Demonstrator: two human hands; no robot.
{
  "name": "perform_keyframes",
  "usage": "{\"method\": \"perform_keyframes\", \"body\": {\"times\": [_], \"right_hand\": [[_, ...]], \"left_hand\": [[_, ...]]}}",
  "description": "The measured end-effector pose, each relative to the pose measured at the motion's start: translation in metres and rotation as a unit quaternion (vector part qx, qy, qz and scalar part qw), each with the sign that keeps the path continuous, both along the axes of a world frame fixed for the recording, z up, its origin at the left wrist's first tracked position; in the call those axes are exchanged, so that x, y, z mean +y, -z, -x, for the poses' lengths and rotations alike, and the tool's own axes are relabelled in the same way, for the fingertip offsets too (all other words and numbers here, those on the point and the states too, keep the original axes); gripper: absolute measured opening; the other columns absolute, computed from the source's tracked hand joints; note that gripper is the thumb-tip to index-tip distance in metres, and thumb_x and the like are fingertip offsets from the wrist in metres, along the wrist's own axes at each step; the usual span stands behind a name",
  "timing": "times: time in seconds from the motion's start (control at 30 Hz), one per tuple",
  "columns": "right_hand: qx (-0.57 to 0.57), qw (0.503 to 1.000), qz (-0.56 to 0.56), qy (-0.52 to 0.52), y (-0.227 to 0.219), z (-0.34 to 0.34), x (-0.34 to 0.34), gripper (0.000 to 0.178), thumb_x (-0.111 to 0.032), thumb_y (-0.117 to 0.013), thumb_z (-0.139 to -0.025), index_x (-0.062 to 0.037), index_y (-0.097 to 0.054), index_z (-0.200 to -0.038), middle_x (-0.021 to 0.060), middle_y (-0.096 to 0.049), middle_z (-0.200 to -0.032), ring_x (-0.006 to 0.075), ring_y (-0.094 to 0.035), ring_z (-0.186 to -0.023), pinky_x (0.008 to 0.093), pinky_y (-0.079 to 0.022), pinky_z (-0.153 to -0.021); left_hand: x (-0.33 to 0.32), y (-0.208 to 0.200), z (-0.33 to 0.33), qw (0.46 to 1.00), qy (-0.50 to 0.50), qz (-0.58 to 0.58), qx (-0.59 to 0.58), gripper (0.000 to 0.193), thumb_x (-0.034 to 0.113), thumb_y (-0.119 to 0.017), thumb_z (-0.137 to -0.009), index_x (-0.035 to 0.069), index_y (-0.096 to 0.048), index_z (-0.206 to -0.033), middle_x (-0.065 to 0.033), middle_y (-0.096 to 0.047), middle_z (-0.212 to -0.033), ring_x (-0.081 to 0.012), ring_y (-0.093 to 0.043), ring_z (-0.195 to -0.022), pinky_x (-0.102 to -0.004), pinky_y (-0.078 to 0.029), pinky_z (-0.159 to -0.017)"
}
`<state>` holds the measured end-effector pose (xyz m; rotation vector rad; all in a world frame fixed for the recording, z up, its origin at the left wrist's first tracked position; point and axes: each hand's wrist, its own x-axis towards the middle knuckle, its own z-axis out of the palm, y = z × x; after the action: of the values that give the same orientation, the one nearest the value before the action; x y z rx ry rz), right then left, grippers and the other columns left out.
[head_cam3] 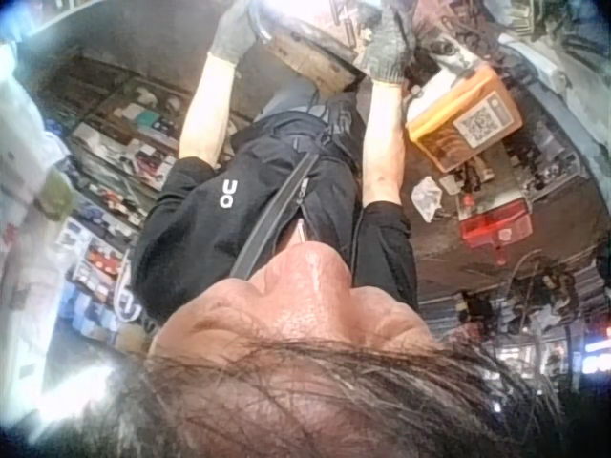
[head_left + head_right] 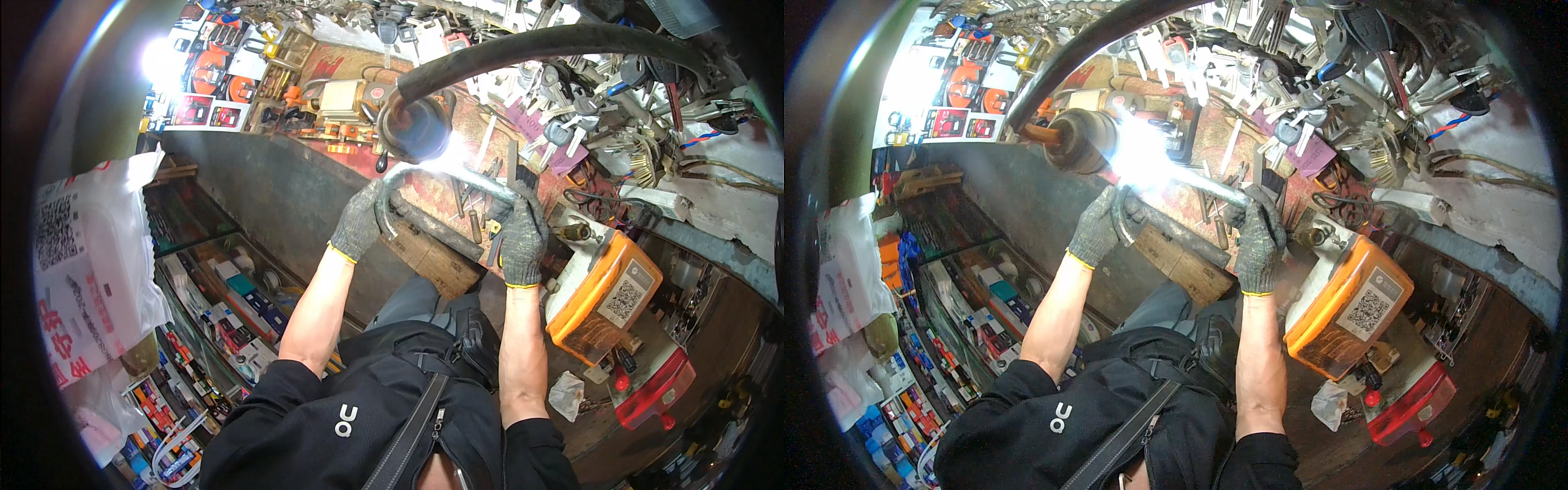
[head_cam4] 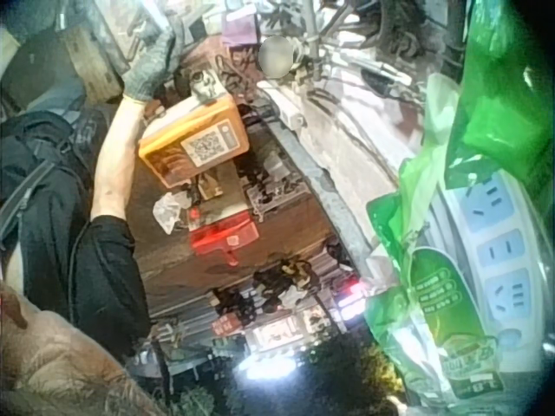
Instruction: The person bends a curved metal rod into a U-shape using a pipe wrench and a wooden block on a workbench. They repeatedly adjust the rod's curvature, inspect it, and reposition it on the block to refine the bend.
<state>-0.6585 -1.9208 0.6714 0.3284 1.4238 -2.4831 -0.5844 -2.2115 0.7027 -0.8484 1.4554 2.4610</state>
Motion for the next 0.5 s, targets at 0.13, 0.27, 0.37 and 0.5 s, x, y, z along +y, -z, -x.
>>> {"method": "perform_keyframes", "body": {"times": [0.13,0.27,0.37,0.5], "right_hand": [[-0.079,0.997,0.009,0.006,0.007,-0.005,0.0,0.03,-0.014,-0.05,-0.108,0.0013,-0.063,-0.131,0.0076,-0.066,-0.097,0.0154,-0.063,-0.081,0.0304,-0.056,-0.075],[-0.114,0.979,0.168,-0.008,0.021,-0.012,-0.001,0.036,-0.021,-0.055,-0.107,0.003,-0.061,-0.133,0.0099,-0.067,-0.103,0.0188,-0.062,-0.087,0.0334,-0.053,-0.08],[-0.151,0.968,0.2,-0.009,0.028,-0.02,-0.001,0.041,-0.024,-0.057,-0.107,0.0032,-0.057,-0.139,0.0097,-0.065,-0.106,0.0189,-0.061,-0.092,0.0341,-0.053,-0.082],[-0.196,0.966,0.168,-0.019,0.028,-0.031,0.0,0.039,-0.023,-0.057,-0.107,0.0022,-0.058,-0.137,0.009,-0.065,-0.102,0.0185,-0.061,-0.087,0.0341,-0.053,-0.079]], "left_hand": [[0.006,-0.024,-0.021,1.0,-0.007,-0.027,-0.003,0.045,0.028,-0.052,-0.106,-0.004,-0.057,-0.137,-0.0108,-0.07,-0.103,-0.0233,-0.07,-0.091,-0.0369,-0.059,-0.085],[0.009,-0.054,-0.045,1.0,0.018,-0.023,-0.008,0.053,0.028,-0.059,-0.103,-0.006,-0.051,-0.144,-0.011,-0.07,-0.103,-0.0236,-0.071,-0.091,-0.0412,-0.06,-0.089],[0.016,-0.07,-0.057,0.999,0.012,-0.052,0.008,0.053,0.024,-0.063,-0.101,-0.006,-0.052,-0.142,-0.013,-0.071,-0.106,-0.0241,-0.072,-0.094,-0.0427,-0.061,-0.091],[0.022,-0.084,-0.067,0.999,0.015,-0.045,0.007,0.052,0.02,-0.067,-0.098,-0.006,-0.052,-0.141,-0.0134,-0.069,-0.107,-0.0237,-0.071,-0.096,-0.0423,-0.061,-0.088]]}}
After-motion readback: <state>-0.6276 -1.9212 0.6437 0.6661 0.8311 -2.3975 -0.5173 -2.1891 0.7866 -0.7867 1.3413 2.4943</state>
